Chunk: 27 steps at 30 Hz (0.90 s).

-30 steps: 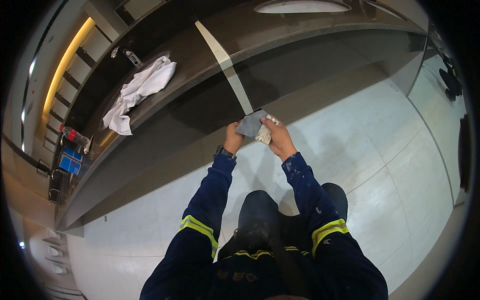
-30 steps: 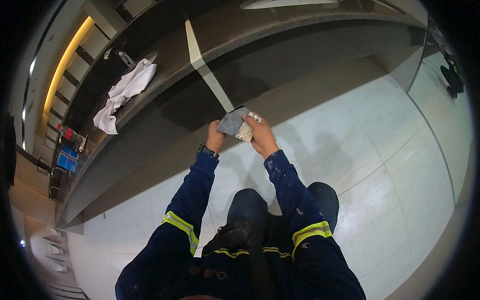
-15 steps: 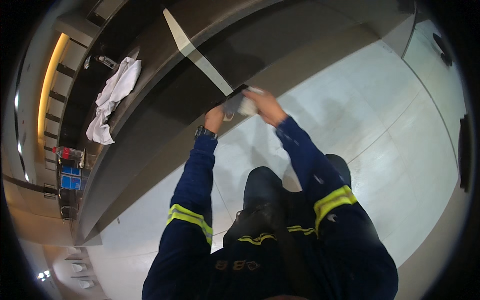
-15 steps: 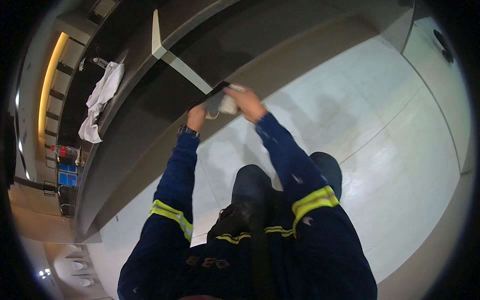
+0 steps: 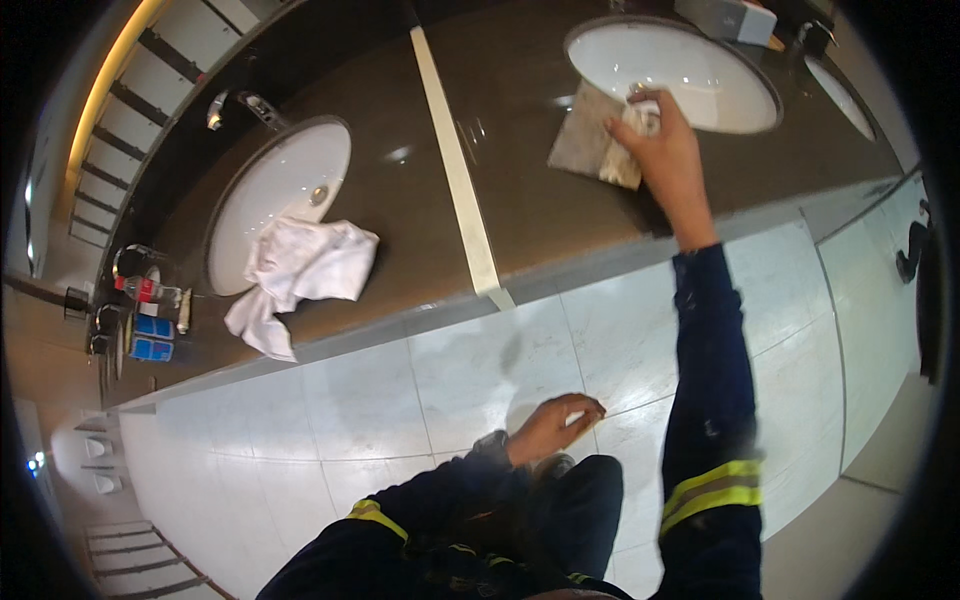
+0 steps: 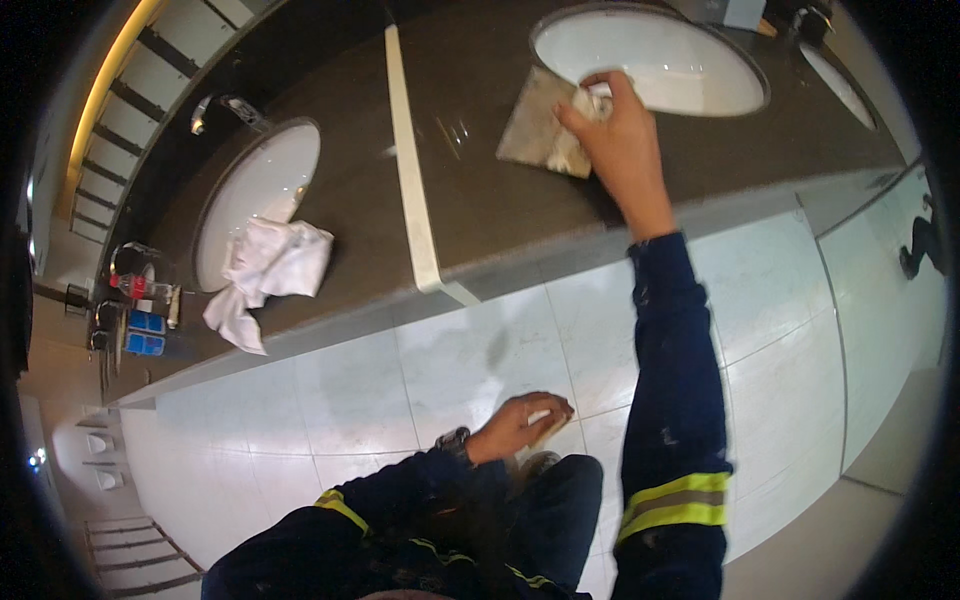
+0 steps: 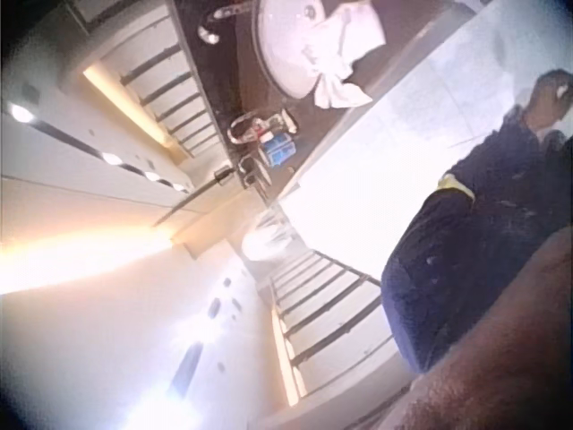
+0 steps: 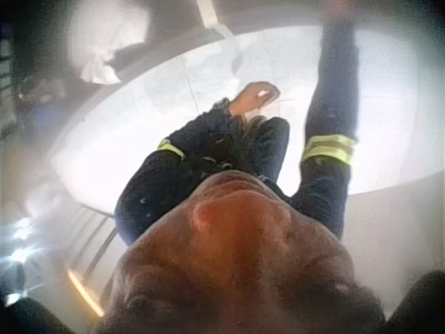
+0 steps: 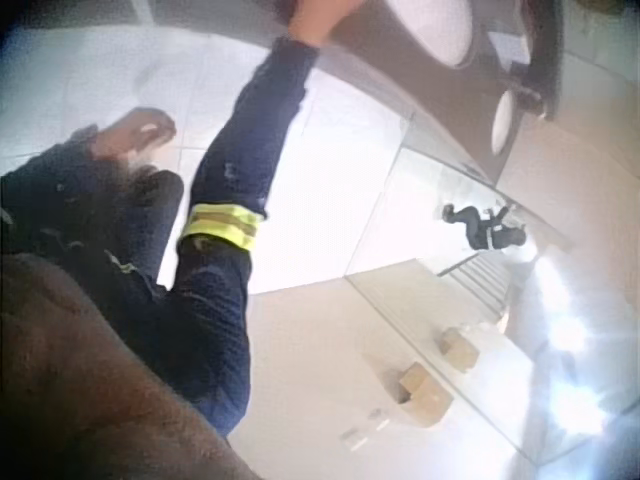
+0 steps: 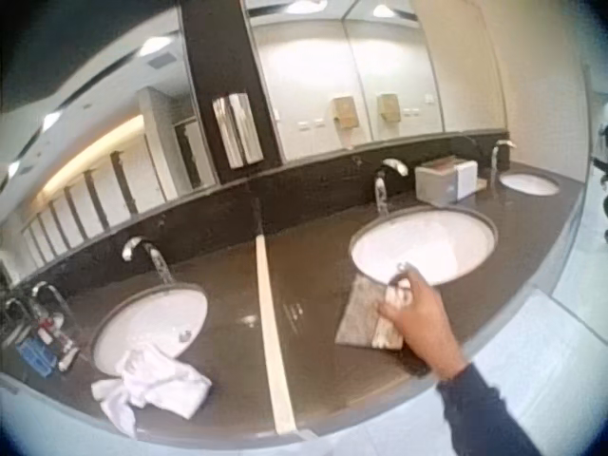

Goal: The person applies strips of masking tape to a dark countertop in a bathroom, smoothing each strip and cutting it to length. The person handles the tape roll and the countertop surface throughout the task.

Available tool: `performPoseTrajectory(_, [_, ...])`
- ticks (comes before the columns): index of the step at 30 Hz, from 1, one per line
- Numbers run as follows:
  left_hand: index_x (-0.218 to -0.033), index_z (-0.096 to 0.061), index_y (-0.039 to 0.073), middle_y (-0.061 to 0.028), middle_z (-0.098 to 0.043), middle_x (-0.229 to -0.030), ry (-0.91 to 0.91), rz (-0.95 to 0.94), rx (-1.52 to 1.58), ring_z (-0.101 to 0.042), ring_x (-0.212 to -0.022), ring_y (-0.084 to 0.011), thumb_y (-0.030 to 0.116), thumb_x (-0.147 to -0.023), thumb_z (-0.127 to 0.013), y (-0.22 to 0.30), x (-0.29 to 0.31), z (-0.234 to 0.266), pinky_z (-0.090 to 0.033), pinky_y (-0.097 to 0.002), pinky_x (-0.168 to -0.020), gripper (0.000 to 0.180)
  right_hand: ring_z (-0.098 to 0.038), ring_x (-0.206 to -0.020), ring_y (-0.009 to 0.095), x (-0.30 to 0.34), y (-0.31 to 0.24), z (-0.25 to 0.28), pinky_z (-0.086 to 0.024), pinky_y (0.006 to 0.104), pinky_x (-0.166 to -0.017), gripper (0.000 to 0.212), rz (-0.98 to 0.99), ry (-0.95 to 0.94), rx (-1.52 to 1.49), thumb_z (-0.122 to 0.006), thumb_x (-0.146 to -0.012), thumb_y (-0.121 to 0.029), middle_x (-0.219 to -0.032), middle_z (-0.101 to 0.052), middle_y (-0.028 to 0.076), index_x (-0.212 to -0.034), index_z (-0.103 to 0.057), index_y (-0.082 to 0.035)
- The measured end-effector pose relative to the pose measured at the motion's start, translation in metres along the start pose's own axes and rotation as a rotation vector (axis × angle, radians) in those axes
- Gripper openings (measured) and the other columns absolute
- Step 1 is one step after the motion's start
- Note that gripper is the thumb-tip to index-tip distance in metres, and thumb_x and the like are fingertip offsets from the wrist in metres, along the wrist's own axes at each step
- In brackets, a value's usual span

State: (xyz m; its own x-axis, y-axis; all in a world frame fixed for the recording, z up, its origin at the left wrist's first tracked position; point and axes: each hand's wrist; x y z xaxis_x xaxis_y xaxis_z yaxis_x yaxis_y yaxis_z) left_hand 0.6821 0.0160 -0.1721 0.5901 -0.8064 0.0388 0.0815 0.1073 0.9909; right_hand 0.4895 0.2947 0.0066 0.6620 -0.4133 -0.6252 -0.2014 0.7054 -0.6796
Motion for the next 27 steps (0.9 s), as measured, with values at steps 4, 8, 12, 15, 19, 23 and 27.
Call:
performPoseTrajectory(4, [-0.116, -0.071, 0.001, -0.0148, -0.072, -0.118, -0.032, 0.014, -0.093, -0.068, -0.113, -0.0314, 0.009, -0.102, -0.062, 0.143, 0.005, 0.025, -0.052, -0.0384, -0.102, 0.018, -0.068, -0.1, 0.041, -0.003, -0.005, -0.014, -0.053, 0.0475, -0.088, 0.032, -0.106, -0.021, 0.009, -0.077, -0.085, -0.022, -0.103, -0.071, 0.02, -0.109, -0.066, -0.002])
performPoseTrajectory(8, [-0.118, -0.072, 0.001, -0.0137, -0.072, -0.121, 0.019, -0.032, -0.017, -0.066, -0.118, -0.0263, 0.014, -0.105, -0.06, 0.275, -0.021, 0.078, -0.049, -0.038, -0.106, 0.022, -0.058, -0.111, 0.04, -0.006, -0.008, -0.007, -0.048, 0.0494, -0.097, 0.035, -0.133, -0.059, 0.17, -0.079, -0.082, -0.017, -0.113, -0.063, 0.017, -0.113, -0.066, -0.005])
performPoseTrajectory(12, [-0.116, -0.074, 0.001, -0.0107, -0.076, -0.107, 0.319, -0.097, -0.154, -0.07, -0.099, -0.017, 0.017, -0.105, -0.061, 0.348, -0.065, 0.152, -0.053, -0.033, -0.092, 0.024, -0.057, -0.115, 0.04, -0.016, -0.01, -0.007, -0.047, 0.0485, -0.1, 0.04, -0.145, 0.025, 0.115, -0.078, -0.086, -0.021, -0.122, -0.062, 0.018, -0.119, -0.065, -0.003])
performPoseTrajectory(15, [-0.114, -0.075, 0.001, -0.0064, -0.077, -0.098, 0.43, -0.051, -0.03, -0.068, -0.087, -0.0093, 0.02, -0.105, -0.061, 0.393, -0.101, 0.201, -0.055, -0.0286, -0.082, 0.026, -0.062, -0.114, 0.032, -0.022, -0.021, 0.0, -0.05, 0.0429, -0.099, 0.042, -0.355, 0.051, -0.085, -0.075, -0.093, -0.024, -0.126, -0.064, 0.018, -0.125, -0.063, 0.001])
performPoseTrajectory(19, [-0.113, -0.076, 0.001, -0.0049, -0.077, -0.099, 0.474, -0.119, 0.021, -0.067, -0.089, -0.0078, 0.018, -0.105, -0.061, 0.39, -0.133, 0.249, -0.054, -0.0261, -0.081, 0.024, -0.063, -0.113, 0.02, -0.043, -0.105, 0.031, -0.049, 0.0352, -0.1, 0.037, -0.456, 0.007, -0.475, -0.07, -0.099, -0.018, -0.121, -0.067, 0.011, -0.129, -0.061, 0.0])
performPoseTrajectory(23, [-0.112, -0.076, 0.001, -0.0031, -0.076, -0.098, 0.529, -0.078, 0.193, -0.067, -0.088, -0.0081, 0.016, -0.104, -0.062, 0.37, -0.163, 0.282, -0.053, -0.0248, -0.079, 0.022, -0.062, -0.117, 0.034, -0.044, -0.213, 0.009, -0.049, 0.0437, -0.101, 0.063, -0.039, -0.15, -0.271, -0.09, -0.075, -0.03, -0.121, -0.066, 0.015, -0.125, -0.063, -0.004])
performPoseTrajectory(27, [-0.11, -0.076, 0.0, -0.0025, -0.076, -0.096, 0.526, -0.015, 0.277, -0.066, -0.084, -0.0075, 0.017, -0.105, -0.062, 0.371, -0.196, 0.302, -0.053, -0.0247, -0.077, 0.022, -0.06, -0.119, 0.038, -0.068, -0.226, -0.041, -0.048, 0.0474, -0.102, 0.058, -0.021, -0.261, -0.031, -0.091, -0.074, -0.021, -0.12, -0.067, 0.015, -0.123, -0.064, -0.004])
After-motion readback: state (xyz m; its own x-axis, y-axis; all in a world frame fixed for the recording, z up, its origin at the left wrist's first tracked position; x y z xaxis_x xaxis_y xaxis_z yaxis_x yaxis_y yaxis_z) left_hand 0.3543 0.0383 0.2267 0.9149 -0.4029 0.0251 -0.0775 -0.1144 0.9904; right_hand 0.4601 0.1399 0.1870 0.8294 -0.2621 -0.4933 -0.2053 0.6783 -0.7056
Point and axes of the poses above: each hand's wrist, its own x-axis away from the middle knuckle, its own z-axis out of the back of the hand, y = z × x
